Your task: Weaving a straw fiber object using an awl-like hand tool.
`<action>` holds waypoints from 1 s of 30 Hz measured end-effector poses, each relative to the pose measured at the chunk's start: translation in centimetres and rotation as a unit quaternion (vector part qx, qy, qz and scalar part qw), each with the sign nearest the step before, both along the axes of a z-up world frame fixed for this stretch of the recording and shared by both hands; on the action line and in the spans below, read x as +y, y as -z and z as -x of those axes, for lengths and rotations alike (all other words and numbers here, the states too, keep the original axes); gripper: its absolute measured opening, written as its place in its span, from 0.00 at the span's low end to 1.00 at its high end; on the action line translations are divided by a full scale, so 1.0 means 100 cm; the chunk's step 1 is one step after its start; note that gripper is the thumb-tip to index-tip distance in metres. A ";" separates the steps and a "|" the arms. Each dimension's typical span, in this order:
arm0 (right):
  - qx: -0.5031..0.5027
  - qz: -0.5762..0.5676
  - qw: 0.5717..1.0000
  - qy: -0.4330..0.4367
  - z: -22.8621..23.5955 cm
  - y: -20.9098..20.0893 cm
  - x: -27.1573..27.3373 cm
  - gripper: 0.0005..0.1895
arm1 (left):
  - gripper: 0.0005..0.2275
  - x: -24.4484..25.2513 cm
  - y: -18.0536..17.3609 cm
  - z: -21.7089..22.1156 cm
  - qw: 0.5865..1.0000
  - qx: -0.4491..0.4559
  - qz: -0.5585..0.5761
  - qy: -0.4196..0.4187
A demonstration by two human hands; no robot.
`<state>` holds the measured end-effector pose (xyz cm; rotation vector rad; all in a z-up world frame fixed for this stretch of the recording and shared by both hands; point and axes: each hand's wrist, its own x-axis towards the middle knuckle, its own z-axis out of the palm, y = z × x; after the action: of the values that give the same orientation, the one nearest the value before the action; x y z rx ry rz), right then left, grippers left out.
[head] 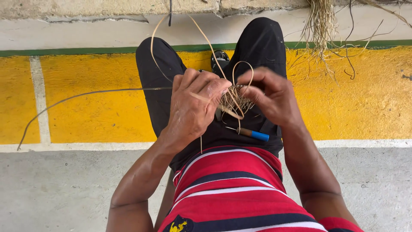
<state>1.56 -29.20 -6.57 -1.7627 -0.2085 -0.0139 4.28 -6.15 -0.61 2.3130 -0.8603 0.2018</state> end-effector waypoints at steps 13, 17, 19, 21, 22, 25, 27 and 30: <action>-0.247 0.150 0.955 -0.061 -0.021 -0.048 0.004 0.04 | 0.17 -0.003 -0.002 0.000 0.997 0.067 0.031 -0.027; -0.238 0.173 0.955 -0.045 -0.031 -0.047 -0.002 0.05 | 0.14 -0.004 0.002 0.003 0.998 0.034 0.060 0.005; -0.193 0.176 0.965 -0.017 -0.046 -0.040 -0.002 0.05 | 0.14 -0.005 0.001 0.005 0.998 0.022 0.056 0.015; -0.093 0.054 0.988 -0.108 -0.065 -0.031 0.005 0.06 | 0.14 -0.004 -0.001 0.006 0.996 0.055 0.061 0.016; -0.095 0.053 0.988 -0.105 -0.073 -0.022 0.005 0.06 | 0.14 -0.004 0.000 0.004 0.997 0.054 0.059 0.019; -0.169 0.160 0.967 -0.104 -0.099 0.003 0.006 0.11 | 0.13 -0.003 0.005 0.008 0.997 0.066 0.038 0.008; -0.202 0.210 0.956 -0.027 -0.125 0.009 0.000 0.18 | 0.14 -0.007 0.003 0.012 0.998 0.042 0.050 0.025; -0.184 0.178 0.966 -0.036 -0.147 -0.016 -0.005 0.16 | 0.16 -0.003 0.008 0.005 0.998 0.032 0.046 0.015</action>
<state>16.25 -29.73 -4.98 -2.1014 -0.5746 -0.2668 3.76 -6.44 -1.41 2.2069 -0.8358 0.1498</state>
